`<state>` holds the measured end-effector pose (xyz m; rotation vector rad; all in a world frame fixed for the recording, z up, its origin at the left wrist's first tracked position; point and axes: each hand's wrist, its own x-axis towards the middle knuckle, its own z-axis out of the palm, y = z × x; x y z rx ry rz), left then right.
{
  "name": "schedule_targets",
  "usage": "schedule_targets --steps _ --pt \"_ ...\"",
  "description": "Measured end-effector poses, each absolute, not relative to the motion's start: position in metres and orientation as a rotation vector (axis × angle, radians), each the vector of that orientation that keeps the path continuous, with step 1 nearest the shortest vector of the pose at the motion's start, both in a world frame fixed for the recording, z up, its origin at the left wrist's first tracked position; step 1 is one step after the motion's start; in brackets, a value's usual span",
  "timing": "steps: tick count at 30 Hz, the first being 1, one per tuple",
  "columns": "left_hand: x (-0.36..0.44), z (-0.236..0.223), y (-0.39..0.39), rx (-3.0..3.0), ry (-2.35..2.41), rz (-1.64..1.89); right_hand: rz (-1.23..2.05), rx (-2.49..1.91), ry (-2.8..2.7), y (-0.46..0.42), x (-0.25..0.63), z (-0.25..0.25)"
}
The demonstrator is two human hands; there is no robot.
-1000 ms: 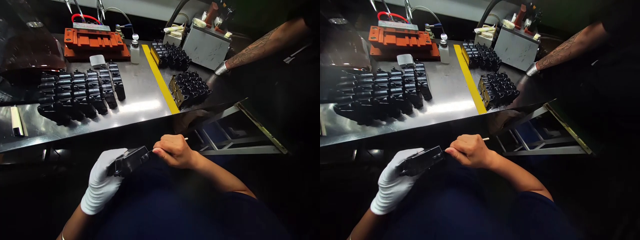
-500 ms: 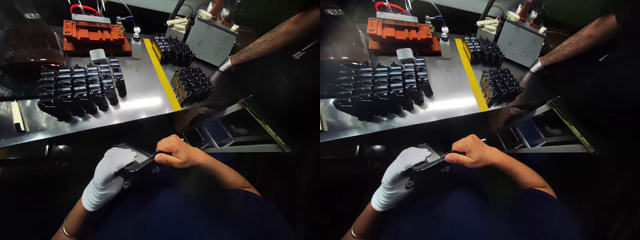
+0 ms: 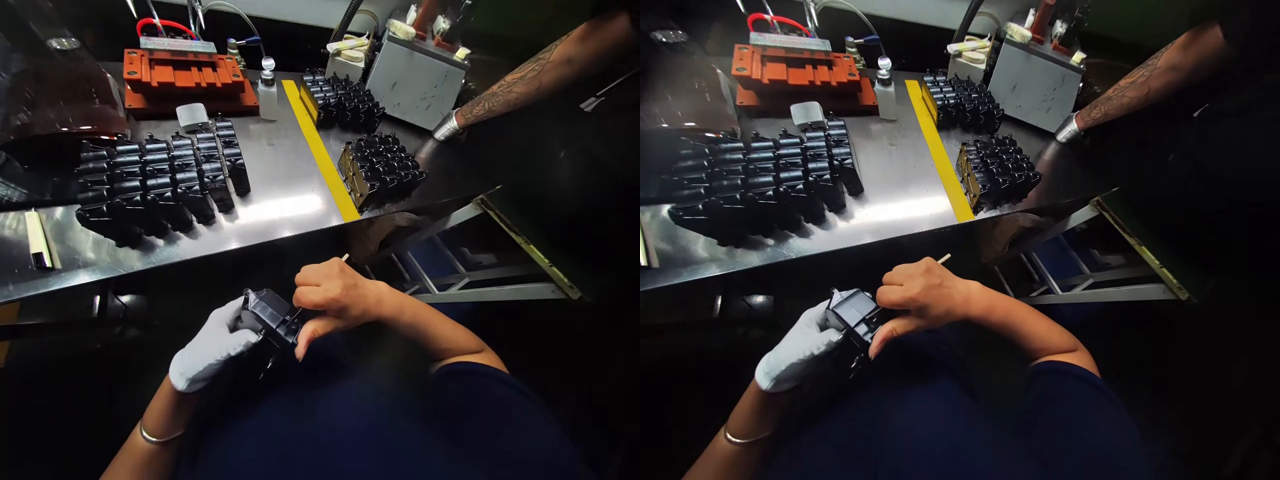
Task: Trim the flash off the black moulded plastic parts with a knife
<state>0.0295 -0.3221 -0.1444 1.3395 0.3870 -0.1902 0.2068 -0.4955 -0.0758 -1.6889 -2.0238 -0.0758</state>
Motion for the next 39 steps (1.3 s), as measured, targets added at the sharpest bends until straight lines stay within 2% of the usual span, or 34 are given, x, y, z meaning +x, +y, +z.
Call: schedule_targets --steps 17,23,27,30,34,37,39 --pt "0.045 -0.141 -0.329 1.397 0.3 -0.061 -0.27 -1.656 -1.849 -0.491 0.204 -0.085" --pt "0.043 -0.144 -0.33 1.34 0.28 -0.096 -0.01 -1.702 -1.834 -0.496 0.203 -0.087" --pt "0.041 -0.143 -0.329 1.304 0.305 -0.163 0.341 -1.582 -1.794 -0.503 0.209 -0.092" --pt "0.042 -0.135 -0.325 1.331 0.345 -0.201 0.534 -1.467 -1.543 -0.506 0.212 -0.09" --pt "0.047 -0.119 -0.321 1.486 0.427 -0.226 0.78 -1.667 -1.285 -0.504 0.204 -0.085" --pt "0.049 -0.117 -0.324 1.628 0.51 -0.03 0.9 -1.779 -1.174 -0.5 0.196 -0.093" --pt "0.047 -0.123 -0.327 1.651 0.703 0.358 0.808 -1.796 -0.977 -0.498 0.193 -0.104"
